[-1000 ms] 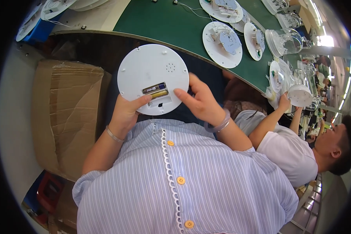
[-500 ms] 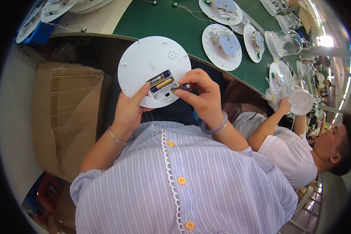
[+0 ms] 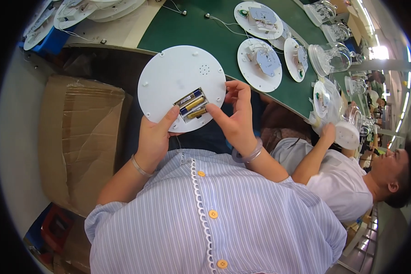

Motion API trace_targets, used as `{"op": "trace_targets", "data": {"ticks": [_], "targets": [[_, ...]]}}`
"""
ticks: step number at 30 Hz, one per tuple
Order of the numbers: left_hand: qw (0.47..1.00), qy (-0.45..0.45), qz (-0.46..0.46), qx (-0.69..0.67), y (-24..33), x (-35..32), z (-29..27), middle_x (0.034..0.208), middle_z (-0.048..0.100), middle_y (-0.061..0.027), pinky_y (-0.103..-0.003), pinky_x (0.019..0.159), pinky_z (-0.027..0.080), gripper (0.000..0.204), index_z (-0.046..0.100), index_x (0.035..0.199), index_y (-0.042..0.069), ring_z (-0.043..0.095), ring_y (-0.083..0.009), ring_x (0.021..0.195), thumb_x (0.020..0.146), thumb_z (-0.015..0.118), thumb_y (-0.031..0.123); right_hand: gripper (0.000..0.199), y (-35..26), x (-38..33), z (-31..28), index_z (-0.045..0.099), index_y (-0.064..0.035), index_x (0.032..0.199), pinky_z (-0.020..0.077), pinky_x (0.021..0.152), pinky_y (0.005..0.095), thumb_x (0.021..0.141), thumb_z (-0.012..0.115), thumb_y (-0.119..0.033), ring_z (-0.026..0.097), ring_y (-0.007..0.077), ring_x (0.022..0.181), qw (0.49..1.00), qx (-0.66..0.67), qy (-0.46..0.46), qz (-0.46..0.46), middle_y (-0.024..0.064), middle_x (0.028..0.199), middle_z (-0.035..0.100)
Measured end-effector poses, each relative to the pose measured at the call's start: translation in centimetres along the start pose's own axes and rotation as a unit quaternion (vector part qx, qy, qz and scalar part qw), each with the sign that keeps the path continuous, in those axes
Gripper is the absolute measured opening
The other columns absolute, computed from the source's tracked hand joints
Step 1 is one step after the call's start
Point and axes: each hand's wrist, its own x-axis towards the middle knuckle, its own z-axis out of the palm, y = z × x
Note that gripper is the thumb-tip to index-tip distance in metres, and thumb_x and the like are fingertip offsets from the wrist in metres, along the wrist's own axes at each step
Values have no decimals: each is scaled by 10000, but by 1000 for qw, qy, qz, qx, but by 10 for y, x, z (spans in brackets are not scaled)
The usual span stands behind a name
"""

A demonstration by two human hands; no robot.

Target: Assembling light fixture bases by inserting batteries and organizing components on an assembly line.

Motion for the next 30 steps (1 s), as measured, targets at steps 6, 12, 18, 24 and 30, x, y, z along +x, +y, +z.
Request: {"op": "trace_targets", "data": {"ticks": [6, 12, 18, 24, 30], "targets": [[1000, 13, 6, -3, -2, 4, -5, 962, 551, -91, -204, 537, 469, 328, 446, 1098, -4, 563, -122, 756, 792, 536, 73, 401, -2, 16, -5, 320, -13, 1062, 451, 659, 232, 761, 579, -77, 499, 108, 856, 894, 371, -100, 231, 81, 982, 486], [1000, 19, 17, 15, -7, 2, -6, 938, 558, -85, -216, 528, 480, 323, 449, 1087, -1, 572, -134, 742, 783, 542, 63, 366, -1, 7, -4, 425, -35, 1062, 427, 539, 179, 760, 602, -141, 522, 67, 720, 909, 294, -149, 254, 26, 897, 545], [998, 7, 33, 46, -7, -1, -8, 941, 563, -90, -237, 479, 497, 308, 437, 1091, 20, 591, -164, 732, 794, 511, 52, 416, 4, -1, 9, 410, -2, 1081, 445, 713, 229, 735, 623, -88, 514, 103, 853, 942, 290, -82, 149, 62, 975, 528], [999, -12, 35, 36, 7, 2, -3, 900, 572, -90, -213, 488, 478, 286, 477, 1049, 9, 582, -141, 694, 776, 547, 53, 412, -7, 7, 5, 412, 8, 1084, 429, 781, 261, 736, 617, -72, 504, 124, 903, 957, 248, -84, 128, 76, 997, 522], [997, -12, 72, 30, 17, -2, 5, 924, 565, -107, -217, 458, 480, 323, 429, 1095, 11, 593, -166, 685, 788, 523, 46, 558, -11, 19, 2, 393, 16, 1127, 383, 832, 284, 699, 655, -230, 474, 176, 963, 956, 252, -113, 104, 125, 1058, 484]]}}
